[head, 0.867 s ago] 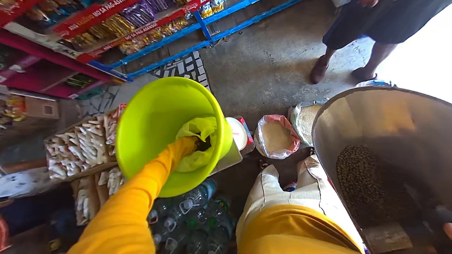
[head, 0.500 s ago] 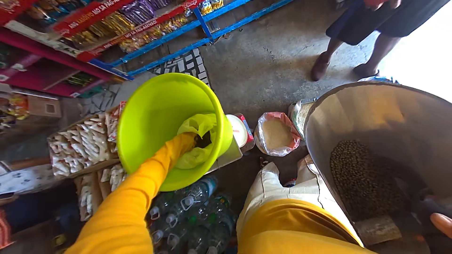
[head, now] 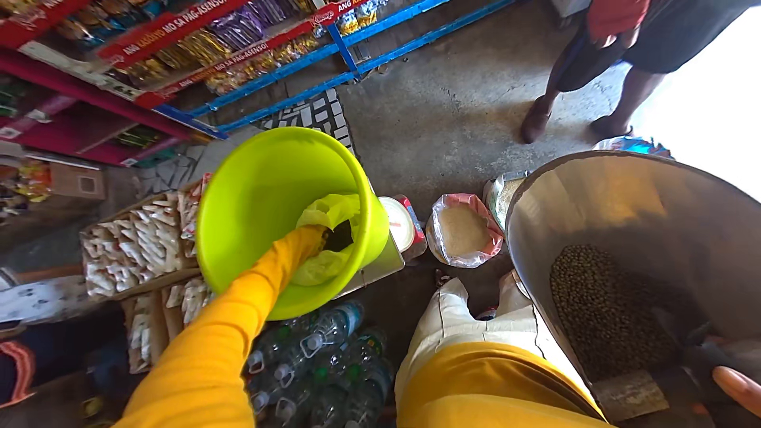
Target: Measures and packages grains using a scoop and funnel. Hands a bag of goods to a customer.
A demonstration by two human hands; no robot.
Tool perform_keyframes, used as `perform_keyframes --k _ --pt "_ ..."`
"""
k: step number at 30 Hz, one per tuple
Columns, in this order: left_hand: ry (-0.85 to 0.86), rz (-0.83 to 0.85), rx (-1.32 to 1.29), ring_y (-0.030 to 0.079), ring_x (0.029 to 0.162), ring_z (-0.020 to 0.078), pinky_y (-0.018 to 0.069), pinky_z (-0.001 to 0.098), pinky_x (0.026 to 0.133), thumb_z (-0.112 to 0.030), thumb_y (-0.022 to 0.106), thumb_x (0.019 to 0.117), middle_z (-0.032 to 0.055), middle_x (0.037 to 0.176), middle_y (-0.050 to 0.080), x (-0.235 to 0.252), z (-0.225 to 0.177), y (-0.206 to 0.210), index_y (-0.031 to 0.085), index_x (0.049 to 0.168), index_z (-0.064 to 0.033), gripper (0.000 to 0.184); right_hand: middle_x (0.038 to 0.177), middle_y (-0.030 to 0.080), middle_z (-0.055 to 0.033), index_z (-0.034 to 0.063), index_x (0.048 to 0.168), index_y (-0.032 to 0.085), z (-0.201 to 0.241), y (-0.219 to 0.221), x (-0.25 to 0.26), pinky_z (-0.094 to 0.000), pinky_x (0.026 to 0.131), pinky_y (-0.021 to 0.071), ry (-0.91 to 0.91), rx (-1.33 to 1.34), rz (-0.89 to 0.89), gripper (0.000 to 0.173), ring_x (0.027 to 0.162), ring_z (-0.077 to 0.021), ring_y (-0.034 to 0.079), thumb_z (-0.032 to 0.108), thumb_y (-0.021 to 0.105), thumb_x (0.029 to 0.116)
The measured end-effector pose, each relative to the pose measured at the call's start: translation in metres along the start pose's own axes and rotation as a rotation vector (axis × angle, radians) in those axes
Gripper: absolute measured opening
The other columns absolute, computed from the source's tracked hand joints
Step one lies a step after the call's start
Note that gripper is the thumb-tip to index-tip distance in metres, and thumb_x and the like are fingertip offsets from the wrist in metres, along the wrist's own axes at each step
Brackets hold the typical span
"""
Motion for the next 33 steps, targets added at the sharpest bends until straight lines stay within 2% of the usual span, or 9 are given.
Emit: perform_keyframes --k 3,4,8,14,18,24,28,30,33 --pt "-0.002 -0.038 -0.093 0.060 0.120 0.0360 0.0448 0.0513 0.105 -0.014 0.037 0.1115 0.0270 0.132 0.060 0.015 0.013 -0.001 0.053 0.137 0.0062 0.037 0.104 0.075 0.0203 0.0248 0.113 0.071 -0.004 -0.001 0.000 -0.0209 0.088 0.0584 -0.041 -0.007 0.036 0.018 0.096 0.0043 0.070 0.020 0.067 0.0962" --pt "-0.030 -0.063 -0.177 0.061 0.107 0.0309 0.0478 0.0476 0.097 -0.018 0.035 0.1125 0.0230 0.120 0.062 0.021 0.021 0.003 0.056 0.131 0.0045 0.036 0.105 0.075 0.0196 0.0240 0.114 0.071 -0.005 -0.001 0.000 -0.0221 0.089 0.0587 -0.040 -0.009 0.049 0.018 0.097 0.0034 0.070 0.020 0.067 0.0965" --pt "-0.171 -0.141 -0.606 0.043 0.067 0.0108 0.0396 0.0281 0.065 -0.032 0.029 0.1135 0.0032 0.084 0.047 0.012 0.036 0.000 0.058 0.112 -0.0028 0.041 0.102 0.075 0.0205 0.0235 0.112 0.070 -0.009 0.001 0.006 -0.0200 0.085 0.0595 -0.044 -0.020 0.085 0.020 0.093 0.0045 0.070 0.016 0.065 0.0952" --pt "-0.204 -0.181 -0.630 0.049 0.076 0.0149 0.0440 0.0321 0.074 -0.029 0.030 0.1136 0.0088 0.094 0.053 -0.006 0.048 -0.020 0.058 0.118 -0.0003 0.040 0.099 0.075 0.0223 0.0262 0.111 0.069 -0.011 0.017 0.011 -0.0179 0.078 0.0603 -0.029 -0.021 0.123 0.021 0.088 0.0059 0.071 0.014 0.066 0.0935" --pt "-0.253 -0.207 -0.672 0.044 0.070 0.0098 0.0391 0.0258 0.066 -0.031 0.032 0.1132 0.0025 0.086 0.048 -0.033 0.037 -0.024 0.058 0.110 -0.0044 0.038 0.095 0.074 0.0242 0.0253 0.110 0.067 -0.008 0.024 0.009 -0.0170 0.074 0.0604 0.014 -0.079 0.115 0.023 0.084 0.0070 0.070 0.011 0.062 0.0929" --pt "-0.241 -0.173 -0.715 0.040 0.057 0.0065 0.0363 0.0204 0.054 -0.032 0.033 0.1127 -0.0016 0.074 0.044 -0.014 0.042 -0.011 0.055 0.097 -0.0083 0.036 0.093 0.074 0.0237 0.0207 0.111 0.064 -0.015 0.031 0.007 -0.0166 0.072 0.0600 0.055 -0.091 0.113 0.023 0.081 0.0066 0.070 0.008 0.062 0.0917" --pt "-0.252 -0.123 -0.773 0.035 0.046 0.0043 0.0307 0.0182 0.043 -0.032 0.035 0.1121 -0.0046 0.063 0.040 -0.037 0.040 -0.007 0.050 0.087 -0.0132 0.035 0.088 0.072 0.0244 0.0219 0.106 0.066 -0.015 0.029 0.011 -0.0151 0.069 0.0588 0.045 -0.134 0.095 0.017 0.076 0.0080 0.068 0.016 0.066 0.0899" --pt "-0.143 -0.091 -0.880 0.032 0.036 0.0009 0.0266 0.0151 0.034 -0.030 0.033 0.1120 -0.0068 0.052 0.037 -0.057 0.031 -0.009 0.045 0.076 -0.0160 0.041 0.085 0.072 0.0225 0.0227 0.102 0.069 -0.019 0.026 0.022 -0.0163 0.065 0.0590 0.026 -0.151 0.100 0.016 0.073 0.0069 0.068 0.028 0.072 0.0873" --pt "0.207 -0.024 -1.040 0.024 0.036 -0.0040 0.0196 0.0107 0.034 -0.031 0.028 0.1126 -0.0112 0.049 0.031 -0.129 -0.031 -0.013 0.038 0.069 -0.0203 0.046 0.079 0.071 0.0209 0.0211 0.097 0.070 -0.021 0.028 0.044 -0.0166 0.060 0.0581 0.004 -0.203 0.160 0.024 0.068 0.0068 0.067 0.040 0.075 0.0837"
Point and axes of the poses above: each hand's wrist, its own x-axis towards the middle knuckle, its own y-axis out of the palm, z = x × y, the point moved 8 cm from there along x, towards the middle knuckle
